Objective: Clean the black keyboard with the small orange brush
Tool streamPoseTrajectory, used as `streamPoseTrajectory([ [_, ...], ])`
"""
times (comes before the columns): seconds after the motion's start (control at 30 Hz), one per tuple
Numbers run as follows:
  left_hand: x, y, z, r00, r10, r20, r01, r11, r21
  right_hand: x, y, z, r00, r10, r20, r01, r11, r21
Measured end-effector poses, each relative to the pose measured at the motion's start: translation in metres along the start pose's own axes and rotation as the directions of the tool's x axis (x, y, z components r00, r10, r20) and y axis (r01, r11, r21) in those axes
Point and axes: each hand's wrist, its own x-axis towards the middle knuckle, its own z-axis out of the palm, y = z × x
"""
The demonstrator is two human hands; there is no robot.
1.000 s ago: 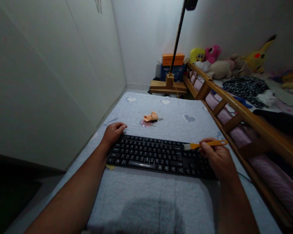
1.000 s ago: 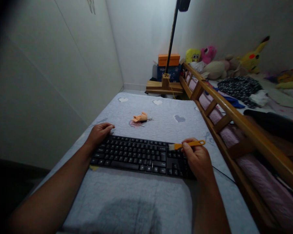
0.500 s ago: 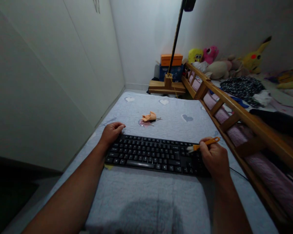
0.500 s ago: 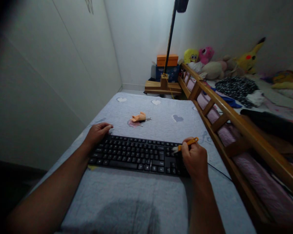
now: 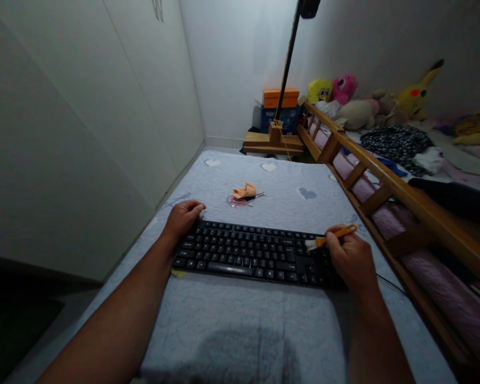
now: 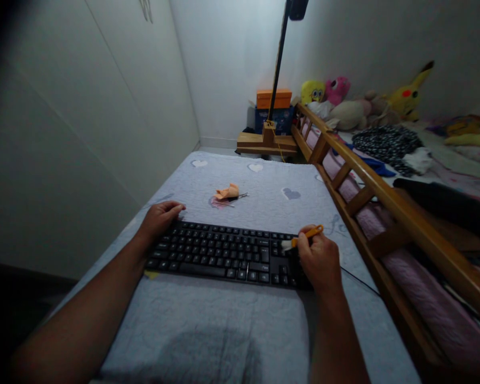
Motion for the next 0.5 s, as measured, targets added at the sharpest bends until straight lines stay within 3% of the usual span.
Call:
streamPoseTrajectory([
  [0.13,0.000,0.000,0.000,1.000,-0.010,0.003,0.010,1.000,-0.026,0.003,0.010,-0.012,0.994,0.043,-0.103,-0.053,0.994,-0.098],
  [0.27,0.000,0.000,0.000,1.000,-0.015,0.008,0.015,0.999,-0.029,0.001,0.009,-0.014,0.983,0.095,-0.159,-0.095,0.995,0.008],
  [0.4,0.000,0.002,0.000,1.000,-0.026,-0.007,0.026,1.000,-0.013,-0.003,0.001,-0.005,0.994,0.111,0.009,-0.109,0.954,0.278],
  [0.5,-0.001,0.004,0.000,1.000,-0.031,-0.002,0.031,0.999,-0.015,-0.005,-0.007,0.002,0.986,0.043,0.161,-0.093,0.943,0.319],
])
